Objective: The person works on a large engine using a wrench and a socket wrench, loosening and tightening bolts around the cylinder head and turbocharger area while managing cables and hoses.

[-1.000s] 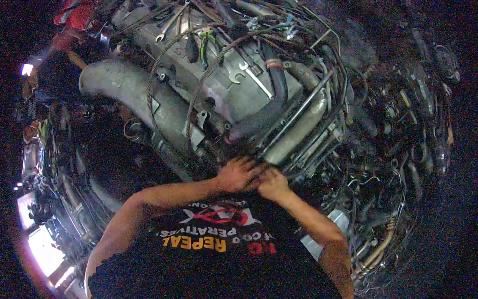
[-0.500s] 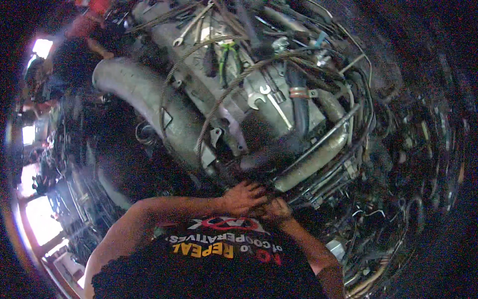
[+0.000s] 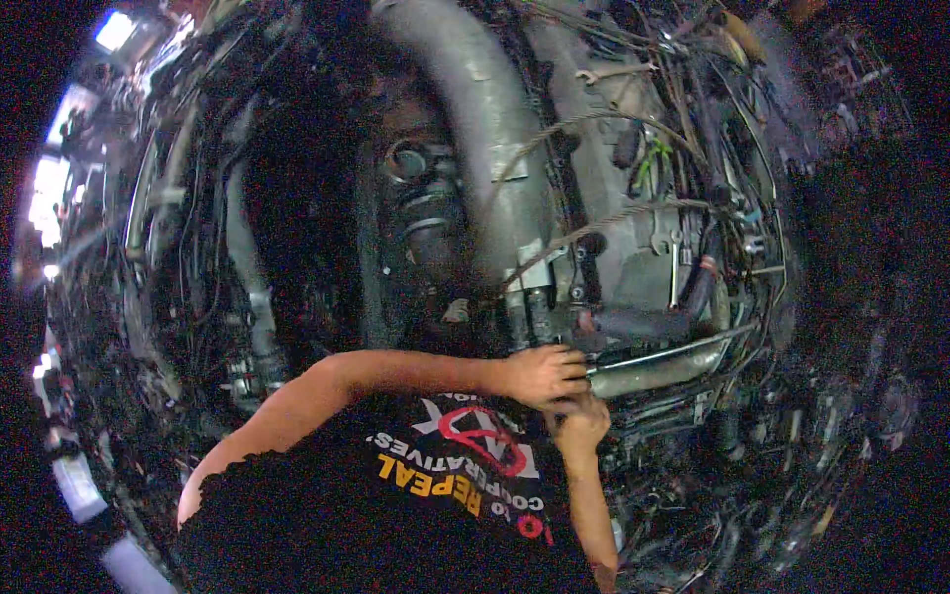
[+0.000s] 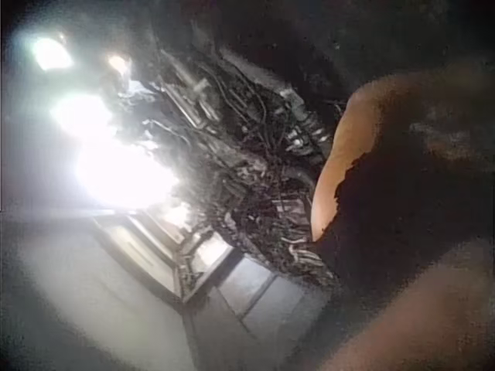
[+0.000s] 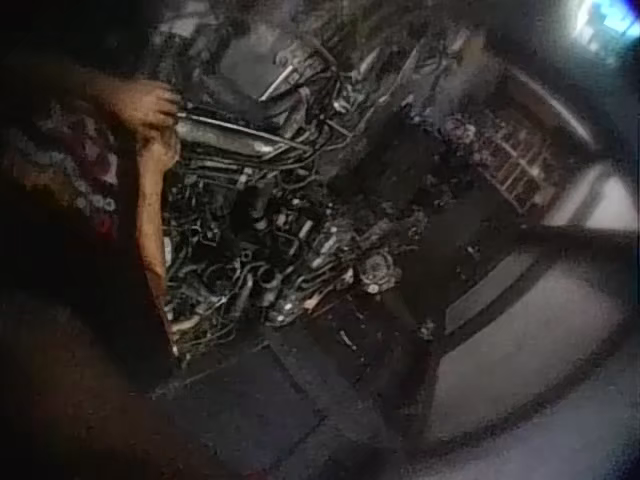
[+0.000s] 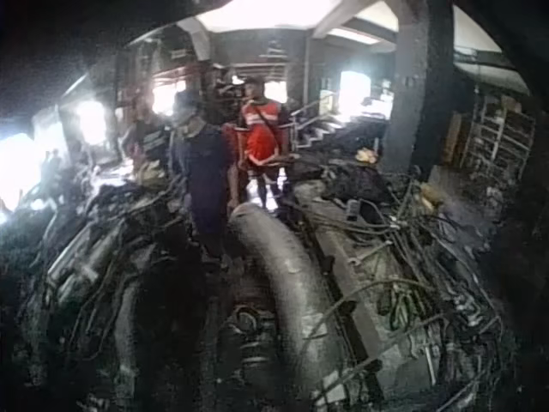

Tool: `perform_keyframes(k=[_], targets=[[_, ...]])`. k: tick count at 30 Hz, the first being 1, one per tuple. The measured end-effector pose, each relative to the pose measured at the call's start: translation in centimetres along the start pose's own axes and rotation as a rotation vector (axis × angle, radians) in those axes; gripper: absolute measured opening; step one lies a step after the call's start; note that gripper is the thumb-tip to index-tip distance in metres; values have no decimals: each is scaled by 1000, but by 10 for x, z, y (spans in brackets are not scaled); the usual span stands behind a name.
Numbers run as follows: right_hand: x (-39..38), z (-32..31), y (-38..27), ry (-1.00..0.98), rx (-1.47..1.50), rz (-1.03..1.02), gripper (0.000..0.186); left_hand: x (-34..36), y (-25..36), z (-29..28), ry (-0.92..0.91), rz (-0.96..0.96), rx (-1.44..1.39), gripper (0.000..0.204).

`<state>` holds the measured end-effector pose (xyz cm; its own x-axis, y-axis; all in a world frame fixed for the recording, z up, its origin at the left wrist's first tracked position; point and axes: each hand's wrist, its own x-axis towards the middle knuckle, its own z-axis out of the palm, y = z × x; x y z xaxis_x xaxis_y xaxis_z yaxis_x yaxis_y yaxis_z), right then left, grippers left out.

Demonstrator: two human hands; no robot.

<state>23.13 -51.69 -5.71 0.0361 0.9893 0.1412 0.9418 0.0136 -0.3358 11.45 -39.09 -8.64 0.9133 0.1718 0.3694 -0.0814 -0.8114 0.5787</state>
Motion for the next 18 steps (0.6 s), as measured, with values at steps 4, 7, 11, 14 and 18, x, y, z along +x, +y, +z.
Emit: perform_keyframes(k=[4,7,11,14,18], targets=[[12,-14,-23,7,-114,8,36,-22,1,-23,401,101,35,35],[15,-17,-33,-33,-142,5,35,-66,-14,-44,616,-124,105,24],[17,-15,-37,-69,-124,94,31,-122,-62,-56,998,-781,61,20],[19,-13,-39,-114,-106,121,29,-151,-117,-64,1062,-1104,-291,29],[23,-8,-45,-90,-100,107,26,-135,-181,-70,1382,-922,-1425,41]])
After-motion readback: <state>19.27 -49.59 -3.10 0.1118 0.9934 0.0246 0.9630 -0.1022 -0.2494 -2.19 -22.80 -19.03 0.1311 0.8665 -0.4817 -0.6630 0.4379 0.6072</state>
